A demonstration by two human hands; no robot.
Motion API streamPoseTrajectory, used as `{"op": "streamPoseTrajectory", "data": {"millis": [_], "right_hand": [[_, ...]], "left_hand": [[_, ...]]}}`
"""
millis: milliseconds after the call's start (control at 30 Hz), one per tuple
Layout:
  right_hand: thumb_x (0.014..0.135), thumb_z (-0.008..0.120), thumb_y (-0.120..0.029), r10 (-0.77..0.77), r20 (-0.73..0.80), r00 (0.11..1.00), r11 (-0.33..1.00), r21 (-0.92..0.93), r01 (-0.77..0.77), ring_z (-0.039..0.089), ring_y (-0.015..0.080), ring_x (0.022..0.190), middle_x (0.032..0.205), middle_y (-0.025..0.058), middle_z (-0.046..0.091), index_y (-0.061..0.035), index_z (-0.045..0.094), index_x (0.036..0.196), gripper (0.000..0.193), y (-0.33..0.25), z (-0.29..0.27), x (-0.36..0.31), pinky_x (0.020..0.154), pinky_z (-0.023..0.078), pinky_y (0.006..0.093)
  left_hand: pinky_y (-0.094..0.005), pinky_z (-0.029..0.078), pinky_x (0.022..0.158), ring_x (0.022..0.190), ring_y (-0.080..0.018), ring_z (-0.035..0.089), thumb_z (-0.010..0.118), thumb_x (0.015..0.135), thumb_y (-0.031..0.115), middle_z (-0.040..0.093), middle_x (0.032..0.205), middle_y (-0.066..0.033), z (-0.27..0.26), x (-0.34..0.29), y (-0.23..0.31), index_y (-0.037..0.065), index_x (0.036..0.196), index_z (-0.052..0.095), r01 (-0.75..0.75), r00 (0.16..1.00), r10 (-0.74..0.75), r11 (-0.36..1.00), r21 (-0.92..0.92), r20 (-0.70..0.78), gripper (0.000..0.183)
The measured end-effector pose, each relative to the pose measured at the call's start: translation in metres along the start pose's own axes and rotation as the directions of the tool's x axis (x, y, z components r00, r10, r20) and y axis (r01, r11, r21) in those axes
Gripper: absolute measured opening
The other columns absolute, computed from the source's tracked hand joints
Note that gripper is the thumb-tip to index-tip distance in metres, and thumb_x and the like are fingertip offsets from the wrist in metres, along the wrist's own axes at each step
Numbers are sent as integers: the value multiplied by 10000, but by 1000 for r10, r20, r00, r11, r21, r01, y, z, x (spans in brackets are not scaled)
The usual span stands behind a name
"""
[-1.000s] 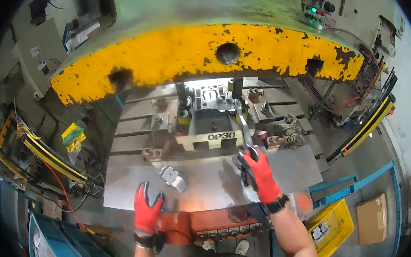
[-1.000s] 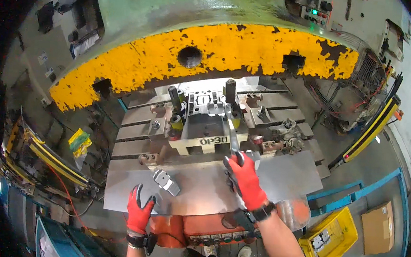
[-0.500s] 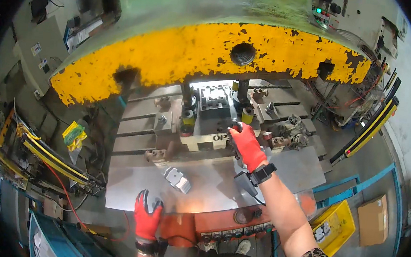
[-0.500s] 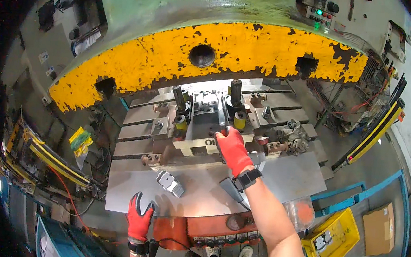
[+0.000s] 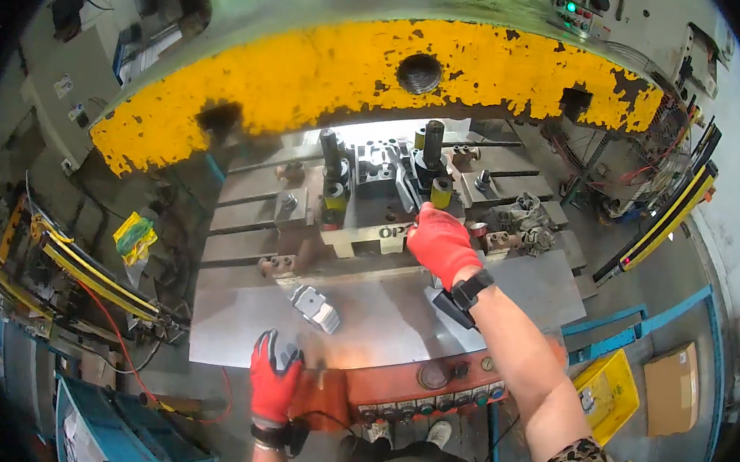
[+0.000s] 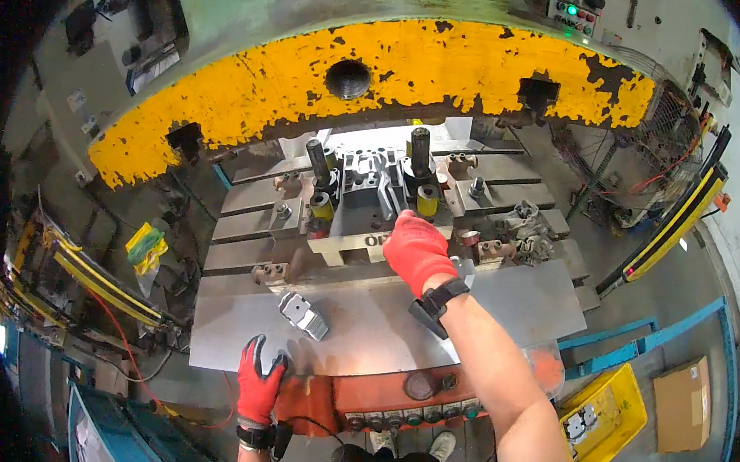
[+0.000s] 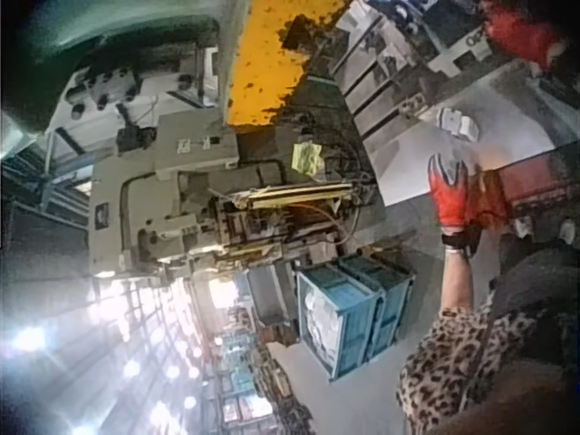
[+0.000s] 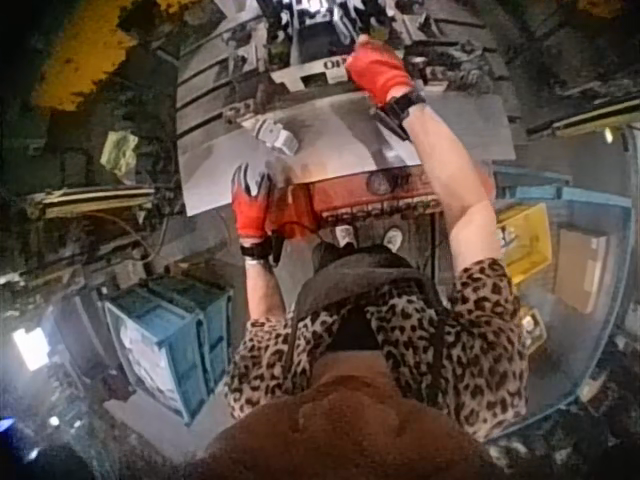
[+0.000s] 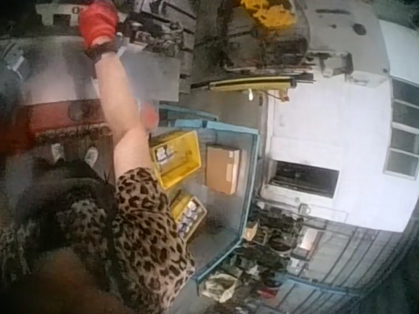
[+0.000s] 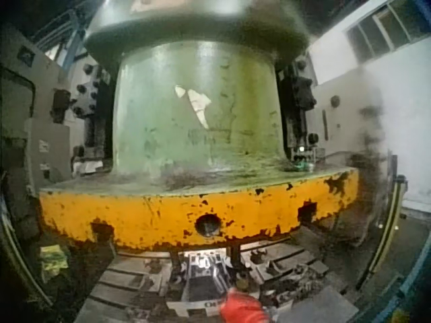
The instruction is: Operating a metal stamping press to process parts and placing finished items into a storage bin.
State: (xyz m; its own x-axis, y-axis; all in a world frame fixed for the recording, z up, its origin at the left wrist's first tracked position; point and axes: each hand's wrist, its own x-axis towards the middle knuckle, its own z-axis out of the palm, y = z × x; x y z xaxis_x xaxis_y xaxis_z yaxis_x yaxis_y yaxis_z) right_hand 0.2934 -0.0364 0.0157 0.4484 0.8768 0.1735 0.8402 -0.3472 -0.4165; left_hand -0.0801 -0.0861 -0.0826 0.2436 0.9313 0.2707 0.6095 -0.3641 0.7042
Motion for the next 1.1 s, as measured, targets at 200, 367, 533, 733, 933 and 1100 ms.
{"op": "streamPoseTrajectory", "data": {"millis": [200, 367, 533, 733, 933, 1100], "right_hand": [[890, 605, -206, -27, -99, 995, 992, 116, 39, 662, 423, 885, 940, 209, 700, 10, 581, 1081, 290, 24, -29, -59, 782, 529, 494], [897, 651, -197, 282, -101, 954, 799, 574, -176, 680, 342, 828, 1002, 184, 714, 16, 503, 1342, 516, 128, -49, -188, 767, 532, 442], [885, 686, -149, 660, -281, 697, 696, 579, -425, 600, 234, 1057, 1196, 157, 648, 64, 471, 1378, 579, 286, -3, -343, 899, 490, 352], [920, 645, -171, 772, 186, 608, 293, 744, -600, 619, 236, 1034, 1165, 126, 658, 21, 561, 1297, 432, 459, 117, -380, 876, 494, 355], [968, 591, -208, 484, 75, 872, 627, 665, -405, 624, 224, 1134, 1267, 105, 657, -39, 623, 1270, 348, 421, 117, -345, 953, 486, 357], [963, 602, -192, 468, 117, 876, 648, 629, -430, 618, 205, 1186, 1317, 112, 649, -43, 632, 1276, 349, 374, 78, -323, 1000, 476, 346]], "left_hand": [[-430, 410, 1088, 1336, -354, 445, 709, 838, 80, 500, 1388, -210, -13, -21, -20, -4, 1402, 483, 60, 996, -61, 998, -26, -59, 613], [-408, 441, 1059, 1255, -314, 525, 648, 878, 64, 542, 1333, -194, -18, -63, -61, -21, 1385, 496, 275, 951, -288, 954, -116, -113, 536], [-427, 466, 1011, 1196, -309, 567, 629, 921, 167, 583, 1281, -186, 1, -104, -92, 18, 1367, 528, 657, 749, -607, 730, -188, 265, 482], [-444, 474, 995, 1184, -343, 592, 636, 932, 298, 601, 1311, -186, 83, -90, -140, 75, 1371, 551, 349, 910, -213, 857, -379, 356, 499], [-443, 476, 996, 1187, -345, 595, 634, 921, 326, 609, 1307, -183, 98, -84, -152, 81, 1348, 573, 389, 897, -257, 844, -368, 359, 496], [-441, 477, 996, 1189, -346, 597, 633, 911, 349, 616, 1303, -181, 96, -86, -150, 86, 1328, 591, 411, 888, -287, 847, -337, 360, 495]]}}
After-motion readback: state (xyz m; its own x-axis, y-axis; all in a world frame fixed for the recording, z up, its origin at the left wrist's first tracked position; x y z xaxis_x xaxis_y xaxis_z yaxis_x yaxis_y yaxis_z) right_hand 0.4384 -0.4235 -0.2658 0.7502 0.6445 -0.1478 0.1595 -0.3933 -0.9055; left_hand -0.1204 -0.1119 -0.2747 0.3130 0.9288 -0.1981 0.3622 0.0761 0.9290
